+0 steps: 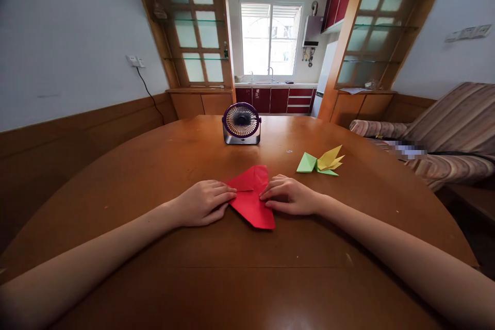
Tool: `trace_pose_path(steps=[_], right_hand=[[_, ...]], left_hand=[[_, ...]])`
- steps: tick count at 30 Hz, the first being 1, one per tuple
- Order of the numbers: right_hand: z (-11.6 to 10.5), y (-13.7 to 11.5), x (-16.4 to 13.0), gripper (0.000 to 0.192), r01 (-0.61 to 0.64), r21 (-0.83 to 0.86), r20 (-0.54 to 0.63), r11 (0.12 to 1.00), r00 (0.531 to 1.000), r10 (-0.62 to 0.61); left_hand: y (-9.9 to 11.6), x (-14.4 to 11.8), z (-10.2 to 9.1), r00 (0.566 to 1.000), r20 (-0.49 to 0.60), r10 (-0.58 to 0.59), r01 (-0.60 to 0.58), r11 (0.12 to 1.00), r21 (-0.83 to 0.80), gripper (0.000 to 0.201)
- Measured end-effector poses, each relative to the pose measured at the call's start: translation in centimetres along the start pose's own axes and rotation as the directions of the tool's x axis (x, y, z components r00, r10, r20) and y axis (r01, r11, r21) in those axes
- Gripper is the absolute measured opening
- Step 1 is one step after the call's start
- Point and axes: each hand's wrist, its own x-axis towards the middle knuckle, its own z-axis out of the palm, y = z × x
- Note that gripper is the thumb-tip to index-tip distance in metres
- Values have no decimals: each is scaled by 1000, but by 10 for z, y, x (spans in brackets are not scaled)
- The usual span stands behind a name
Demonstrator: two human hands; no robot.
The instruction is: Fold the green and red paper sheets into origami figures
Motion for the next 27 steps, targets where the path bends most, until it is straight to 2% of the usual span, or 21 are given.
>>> trace_pose_path(steps=[4,7,9,13,16,22,27], right_hand=[[2,-5,2,22,-6,7,-22,1000,1000,6],[4,2,5,27,-39,-39,-78,998,996,36],[6,11,7,32,-78,-75,-86,994,994,72],[11,28,11,44,-178,-142,4,974,984,180],[12,32,12,44,-206,-171,29,964,977,213],[10,19,13,36,-176,-300,-32,937,984,175],[11,8,17,34,-87,-368,-9,926,996,91]], left_hand=[[2,1,-1,992,73,-102,108,991,-75,33],[4,2,0,983,102,-154,163,984,-78,42],[3,3,1,983,102,-152,160,984,-74,44],[2,2,0,988,92,-126,131,991,-42,42],[0,2,1,987,99,-125,123,992,32,43],[-4,2,6,970,120,-209,190,970,151,44],[-6,1,7,949,116,-293,288,956,55,45]])
